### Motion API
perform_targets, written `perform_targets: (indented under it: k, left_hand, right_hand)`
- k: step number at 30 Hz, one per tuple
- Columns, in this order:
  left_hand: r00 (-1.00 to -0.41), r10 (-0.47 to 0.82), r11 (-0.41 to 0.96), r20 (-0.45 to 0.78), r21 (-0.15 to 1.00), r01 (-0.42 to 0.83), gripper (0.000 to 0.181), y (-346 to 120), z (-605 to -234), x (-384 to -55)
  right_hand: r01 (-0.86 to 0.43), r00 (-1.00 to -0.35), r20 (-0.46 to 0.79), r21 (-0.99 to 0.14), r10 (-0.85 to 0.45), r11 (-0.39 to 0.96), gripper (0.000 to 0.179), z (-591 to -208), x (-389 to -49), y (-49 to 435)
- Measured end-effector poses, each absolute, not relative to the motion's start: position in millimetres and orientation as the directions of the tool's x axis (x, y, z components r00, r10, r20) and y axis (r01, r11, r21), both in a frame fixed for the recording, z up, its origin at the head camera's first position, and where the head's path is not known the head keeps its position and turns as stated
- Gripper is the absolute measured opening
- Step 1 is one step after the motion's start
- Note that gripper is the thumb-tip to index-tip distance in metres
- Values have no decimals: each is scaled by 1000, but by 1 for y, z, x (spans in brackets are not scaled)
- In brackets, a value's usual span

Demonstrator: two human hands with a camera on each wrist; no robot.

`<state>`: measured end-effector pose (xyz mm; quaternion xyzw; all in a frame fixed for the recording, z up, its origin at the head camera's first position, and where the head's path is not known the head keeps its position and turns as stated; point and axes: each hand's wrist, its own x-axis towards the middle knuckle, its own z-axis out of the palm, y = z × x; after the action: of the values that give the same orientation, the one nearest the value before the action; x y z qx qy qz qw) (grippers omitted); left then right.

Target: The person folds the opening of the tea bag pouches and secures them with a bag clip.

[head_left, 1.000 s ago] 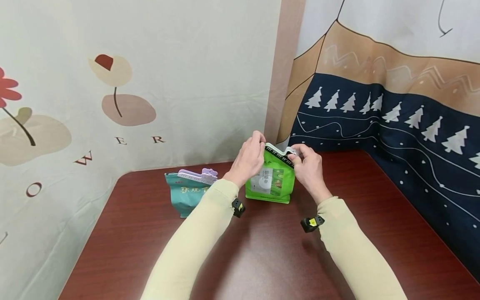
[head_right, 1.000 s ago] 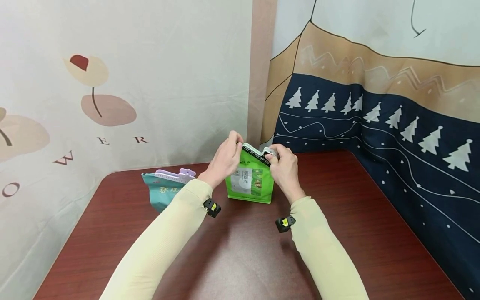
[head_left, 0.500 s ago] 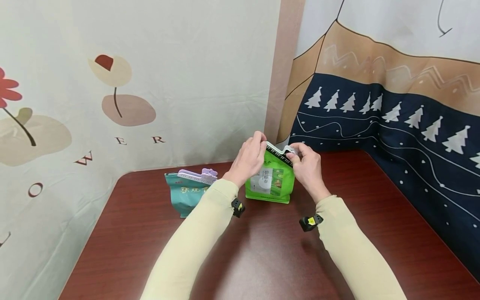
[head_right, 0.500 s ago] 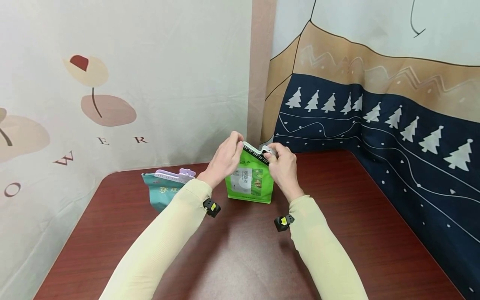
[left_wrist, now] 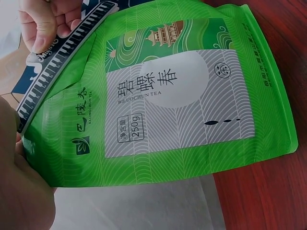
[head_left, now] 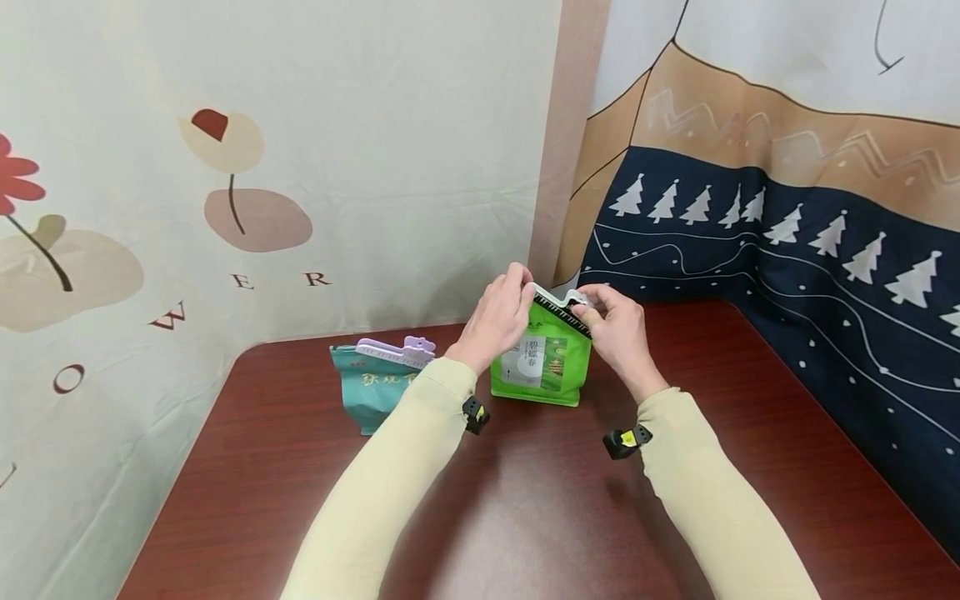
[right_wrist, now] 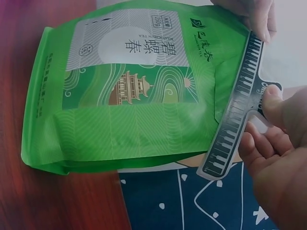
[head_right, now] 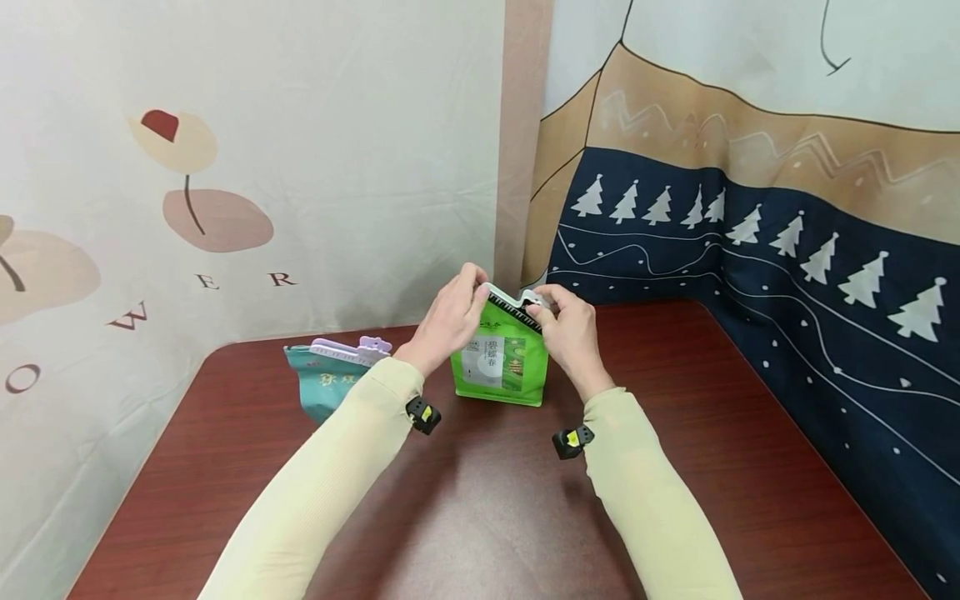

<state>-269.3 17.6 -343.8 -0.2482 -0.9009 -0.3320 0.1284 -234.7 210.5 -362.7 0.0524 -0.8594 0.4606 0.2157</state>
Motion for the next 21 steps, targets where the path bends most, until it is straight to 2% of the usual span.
perform_targets:
  k: [11, 21]
  left_hand:
    - [-844, 360, 656, 396, 536, 531, 20, 16, -344, -270]
    - [-835, 392, 661, 386, 513, 548, 21, 15, -340, -269]
  right_hand:
    - [-288, -894, 428, -774, 130, 564, 23, -361, -233, 206]
    - [-321, -897, 436, -757, 73, 569, 25, -361, -233, 212]
